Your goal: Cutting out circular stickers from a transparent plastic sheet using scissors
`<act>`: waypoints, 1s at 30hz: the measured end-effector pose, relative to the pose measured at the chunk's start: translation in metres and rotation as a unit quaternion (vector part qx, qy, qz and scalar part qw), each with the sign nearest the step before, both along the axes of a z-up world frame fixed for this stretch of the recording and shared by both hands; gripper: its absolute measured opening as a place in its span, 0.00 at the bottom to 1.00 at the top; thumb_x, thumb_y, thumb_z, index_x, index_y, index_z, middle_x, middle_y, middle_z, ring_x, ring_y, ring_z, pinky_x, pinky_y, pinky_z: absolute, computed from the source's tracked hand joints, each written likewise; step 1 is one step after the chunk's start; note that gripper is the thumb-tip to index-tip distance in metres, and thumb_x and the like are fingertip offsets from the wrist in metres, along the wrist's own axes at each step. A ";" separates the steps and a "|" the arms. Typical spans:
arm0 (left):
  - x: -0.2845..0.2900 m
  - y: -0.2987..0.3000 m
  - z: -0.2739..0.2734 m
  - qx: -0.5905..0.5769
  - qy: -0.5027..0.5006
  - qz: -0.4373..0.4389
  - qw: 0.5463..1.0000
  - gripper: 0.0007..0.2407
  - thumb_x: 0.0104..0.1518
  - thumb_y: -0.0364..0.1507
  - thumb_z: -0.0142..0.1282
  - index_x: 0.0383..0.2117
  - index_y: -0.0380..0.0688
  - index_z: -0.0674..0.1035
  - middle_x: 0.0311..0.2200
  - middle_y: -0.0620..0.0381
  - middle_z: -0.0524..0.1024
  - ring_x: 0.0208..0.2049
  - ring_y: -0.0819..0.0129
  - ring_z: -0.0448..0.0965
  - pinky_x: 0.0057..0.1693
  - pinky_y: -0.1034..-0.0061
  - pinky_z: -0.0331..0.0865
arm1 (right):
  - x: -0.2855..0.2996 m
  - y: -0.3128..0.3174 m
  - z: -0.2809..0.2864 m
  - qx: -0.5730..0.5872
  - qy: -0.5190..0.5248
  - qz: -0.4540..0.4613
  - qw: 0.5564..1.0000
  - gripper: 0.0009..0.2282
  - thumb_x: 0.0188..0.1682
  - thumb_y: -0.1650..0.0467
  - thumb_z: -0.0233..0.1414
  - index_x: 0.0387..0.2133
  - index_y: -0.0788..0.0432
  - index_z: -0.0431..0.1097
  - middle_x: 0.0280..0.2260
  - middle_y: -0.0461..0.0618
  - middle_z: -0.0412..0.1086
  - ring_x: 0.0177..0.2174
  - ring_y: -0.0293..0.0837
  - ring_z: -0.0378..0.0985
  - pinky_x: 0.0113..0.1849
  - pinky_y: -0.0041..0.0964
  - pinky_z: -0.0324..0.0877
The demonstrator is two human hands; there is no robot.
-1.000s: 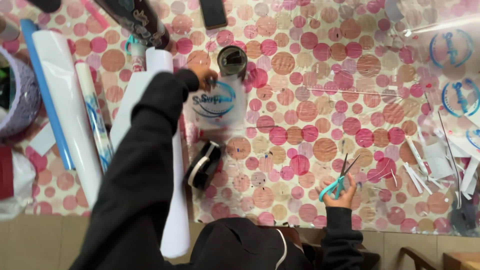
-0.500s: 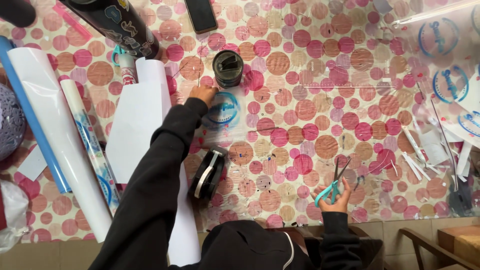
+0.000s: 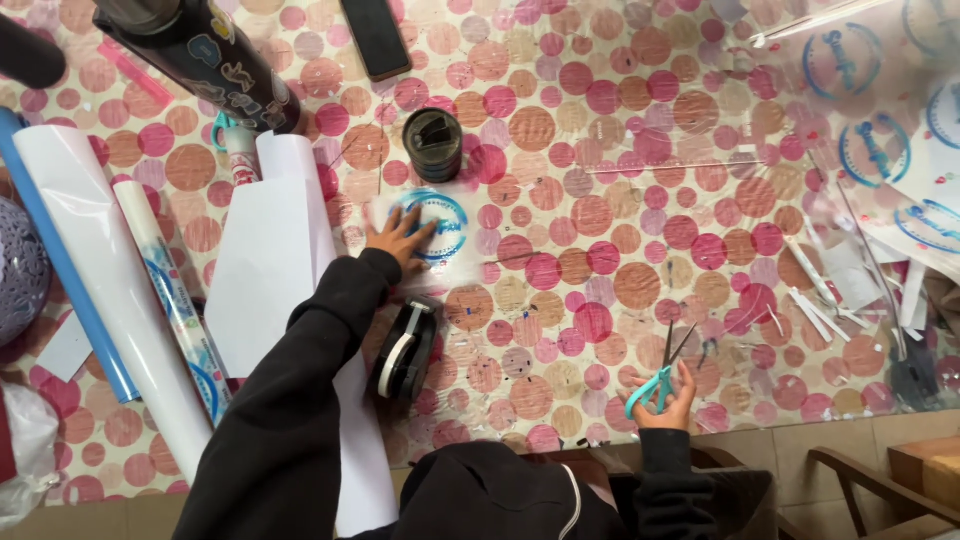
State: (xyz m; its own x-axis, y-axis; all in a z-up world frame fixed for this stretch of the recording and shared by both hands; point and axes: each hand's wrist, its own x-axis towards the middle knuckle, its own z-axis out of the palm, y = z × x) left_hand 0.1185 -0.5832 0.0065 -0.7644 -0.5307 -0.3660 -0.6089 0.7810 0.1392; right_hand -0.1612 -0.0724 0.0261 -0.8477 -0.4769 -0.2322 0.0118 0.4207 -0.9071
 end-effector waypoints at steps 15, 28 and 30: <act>-0.030 -0.029 0.018 -0.045 -0.021 0.093 0.994 0.25 0.56 0.55 0.49 0.59 0.65 0.75 0.44 0.54 0.87 0.51 0.50 0.85 0.55 0.51 0.76 | -0.083 0.088 -0.054 -0.088 -0.083 -0.151 0.981 0.31 0.41 0.73 0.65 0.60 0.46 0.65 0.33 0.62 0.76 0.31 0.54 0.80 0.33 0.45 0.81; -0.355 0.224 0.029 0.155 0.086 0.018 0.984 0.26 0.53 0.47 0.58 0.61 0.64 0.71 0.44 0.52 0.86 0.50 0.47 0.83 0.61 0.51 0.74 | -0.535 0.182 -0.064 -0.262 0.054 -0.470 0.841 0.33 0.40 0.71 0.77 0.52 0.43 0.59 0.45 0.45 0.67 0.39 0.42 0.78 0.34 0.40 0.86; -0.403 0.284 -0.004 0.221 0.132 -0.028 0.966 0.25 0.51 0.39 0.59 0.59 0.67 0.72 0.40 0.50 0.85 0.49 0.46 0.83 0.57 0.53 0.75 | -0.548 0.152 -0.012 -0.196 -0.056 -0.512 0.834 0.39 0.31 0.68 0.81 0.52 0.52 0.61 0.43 0.49 0.65 0.36 0.49 0.78 0.28 0.50 0.88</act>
